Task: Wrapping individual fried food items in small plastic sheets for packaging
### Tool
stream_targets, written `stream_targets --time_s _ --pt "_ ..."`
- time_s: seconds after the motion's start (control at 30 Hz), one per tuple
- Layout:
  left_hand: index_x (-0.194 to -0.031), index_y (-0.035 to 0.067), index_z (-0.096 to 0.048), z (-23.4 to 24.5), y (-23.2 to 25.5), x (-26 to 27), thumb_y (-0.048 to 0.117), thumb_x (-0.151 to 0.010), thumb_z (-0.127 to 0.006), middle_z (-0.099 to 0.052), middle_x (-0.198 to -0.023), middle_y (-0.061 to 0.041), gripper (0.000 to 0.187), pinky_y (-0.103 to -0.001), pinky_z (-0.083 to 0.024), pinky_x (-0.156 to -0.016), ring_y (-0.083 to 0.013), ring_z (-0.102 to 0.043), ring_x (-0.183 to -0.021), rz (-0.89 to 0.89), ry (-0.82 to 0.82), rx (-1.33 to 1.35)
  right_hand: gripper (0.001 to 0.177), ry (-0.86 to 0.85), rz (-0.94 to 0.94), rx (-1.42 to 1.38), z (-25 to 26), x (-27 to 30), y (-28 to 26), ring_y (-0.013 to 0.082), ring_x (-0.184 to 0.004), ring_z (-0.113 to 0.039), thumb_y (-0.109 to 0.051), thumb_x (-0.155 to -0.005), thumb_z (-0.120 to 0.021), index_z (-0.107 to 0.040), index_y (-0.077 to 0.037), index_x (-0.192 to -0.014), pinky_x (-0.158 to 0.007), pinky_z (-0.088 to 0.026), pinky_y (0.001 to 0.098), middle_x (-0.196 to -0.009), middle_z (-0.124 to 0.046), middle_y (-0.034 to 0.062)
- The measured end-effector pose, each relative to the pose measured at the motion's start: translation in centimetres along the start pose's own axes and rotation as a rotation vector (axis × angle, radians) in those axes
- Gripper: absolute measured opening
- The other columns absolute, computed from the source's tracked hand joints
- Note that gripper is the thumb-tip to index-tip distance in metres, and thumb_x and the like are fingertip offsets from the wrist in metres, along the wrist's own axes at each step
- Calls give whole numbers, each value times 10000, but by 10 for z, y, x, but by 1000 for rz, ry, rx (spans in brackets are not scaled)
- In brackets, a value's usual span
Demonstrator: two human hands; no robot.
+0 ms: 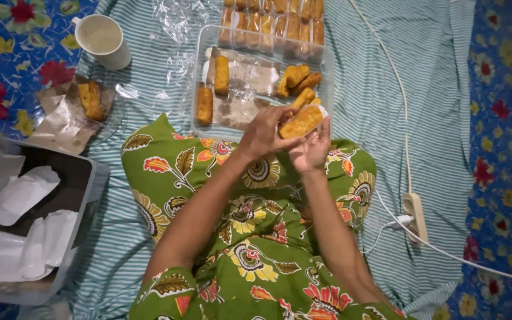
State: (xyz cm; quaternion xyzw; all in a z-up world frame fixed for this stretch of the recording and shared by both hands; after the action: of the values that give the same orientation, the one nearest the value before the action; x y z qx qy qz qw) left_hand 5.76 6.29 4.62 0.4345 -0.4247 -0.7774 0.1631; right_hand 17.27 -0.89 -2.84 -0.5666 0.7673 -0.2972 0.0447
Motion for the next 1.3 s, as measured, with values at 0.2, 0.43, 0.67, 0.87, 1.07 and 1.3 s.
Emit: stream_targets --time_s 0.2,0.43,0.67,0.87,1.07,1.3 --pt "-1349 69 -526 -6 11 -1 425 -658 -968 -660 -1006 -150 895 -462 -548 -853 -344 -681 -904 72 -69 -72 753 49 -22 4 10 -1 8 314 -1209 -659 -720 -919 -500 -628 -121 -1357 -1002 -581 445 -1339 -679 130" --pt "-1344 141 -503 -19 -18 14 436 -731 -916 -646 -1037 -114 797 -465 -548 -861 -357 -684 -948 140 -115 -121 742 49 -19 -70 -3 6 14 340 -1217 -660 -692 -919 -523 -635 -100 -1352 -1056 -551 510 -1333 -677 132" --pt "-1181 118 -604 -17 -26 17 458 -814 -843 -606 -1007 -138 554 -498 -567 -799 -417 -679 -942 240 -185 -142 784 5 -39 -63 -30 11 14 350 -1197 -657 -712 -904 -513 -614 -89 -1369 -1036 -559 533 -1323 -667 160" --pt "-1195 110 -576 -20 -28 16 474 -794 -853 -600 -972 -143 609 -513 -566 -807 -429 -681 -945 280 -192 -93 827 4 -91 -43 -26 16 21 318 -1160 -676 -748 -885 -502 -600 -98 -1386 -940 -595 465 -1314 -673 140" --pt "-1163 109 -617 -21 -34 16 438 -812 -838 -616 -943 -164 530 -515 -571 -790 -439 -686 -933 296 -204 -77 858 -28 -92 -58 -35 19 16 312 -1135 -687 -755 -880 -504 -578 -79 -1401 -949 -593 476 -1307 -668 156" --pt "-1203 172 -608 -24 -31 16 529 -764 -857 -629 -980 -148 618 -512 -570 -830 -428 -696 -968 357 -245 -83 892 -18 -103 -13 -3 9 23 292 -1084 -708 -792 -861 -501 -582 -84 -1396 -910 -612 459 -1278 -686 135"
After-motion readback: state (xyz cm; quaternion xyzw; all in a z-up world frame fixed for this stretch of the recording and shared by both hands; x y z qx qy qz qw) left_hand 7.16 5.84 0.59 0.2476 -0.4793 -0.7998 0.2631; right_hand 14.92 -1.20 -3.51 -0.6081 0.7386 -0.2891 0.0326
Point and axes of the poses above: each hand's wrist, its own x-axis away from the middle knuckle, its own z-axis out of the back of the hand, y = z × x, the point moved 9 cm from there along -x, towards the middle knuckle
